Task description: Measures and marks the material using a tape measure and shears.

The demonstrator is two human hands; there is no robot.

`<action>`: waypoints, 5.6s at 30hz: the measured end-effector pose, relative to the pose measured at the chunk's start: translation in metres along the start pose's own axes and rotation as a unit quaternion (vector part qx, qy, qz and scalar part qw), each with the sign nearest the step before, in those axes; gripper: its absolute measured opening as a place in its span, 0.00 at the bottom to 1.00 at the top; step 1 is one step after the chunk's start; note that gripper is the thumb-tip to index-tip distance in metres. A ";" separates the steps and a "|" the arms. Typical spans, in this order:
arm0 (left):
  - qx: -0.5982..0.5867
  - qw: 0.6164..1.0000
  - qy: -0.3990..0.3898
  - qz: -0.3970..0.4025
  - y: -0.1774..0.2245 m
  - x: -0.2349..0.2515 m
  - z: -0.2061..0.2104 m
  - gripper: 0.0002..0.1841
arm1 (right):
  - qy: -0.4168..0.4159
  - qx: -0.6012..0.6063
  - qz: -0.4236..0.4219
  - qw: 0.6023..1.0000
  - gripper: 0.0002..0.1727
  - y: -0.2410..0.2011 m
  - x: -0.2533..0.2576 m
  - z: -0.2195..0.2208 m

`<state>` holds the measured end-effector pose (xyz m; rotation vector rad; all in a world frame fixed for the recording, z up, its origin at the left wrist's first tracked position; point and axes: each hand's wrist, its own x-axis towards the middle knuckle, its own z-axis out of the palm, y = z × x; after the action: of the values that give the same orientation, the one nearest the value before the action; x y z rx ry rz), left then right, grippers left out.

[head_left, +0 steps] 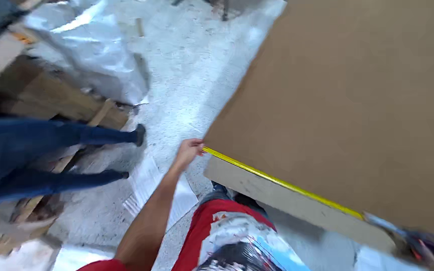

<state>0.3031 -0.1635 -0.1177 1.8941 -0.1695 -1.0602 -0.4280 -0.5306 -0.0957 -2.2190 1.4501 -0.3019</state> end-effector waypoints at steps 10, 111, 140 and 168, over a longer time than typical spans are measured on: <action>0.060 0.997 0.053 -0.016 0.007 0.001 0.019 0.14 | 0.140 0.117 0.187 0.965 0.20 -0.019 -0.030 -0.013; -0.016 0.994 0.096 0.054 -0.014 -0.025 0.020 0.16 | -0.313 0.609 0.367 0.629 0.33 -0.363 -0.110 0.169; -0.018 0.995 0.087 0.048 -0.022 -0.016 0.018 0.16 | -0.228 0.506 0.301 0.776 0.26 -0.348 -0.123 0.230; -0.094 0.991 0.097 0.020 -0.028 -0.014 0.014 0.27 | -0.206 0.530 0.269 0.777 0.26 -0.350 -0.113 0.250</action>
<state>0.2757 -0.1497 -0.1338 1.8019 0.0043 -0.8286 -0.0883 -0.2463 -0.1307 -0.8410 1.1402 -0.2977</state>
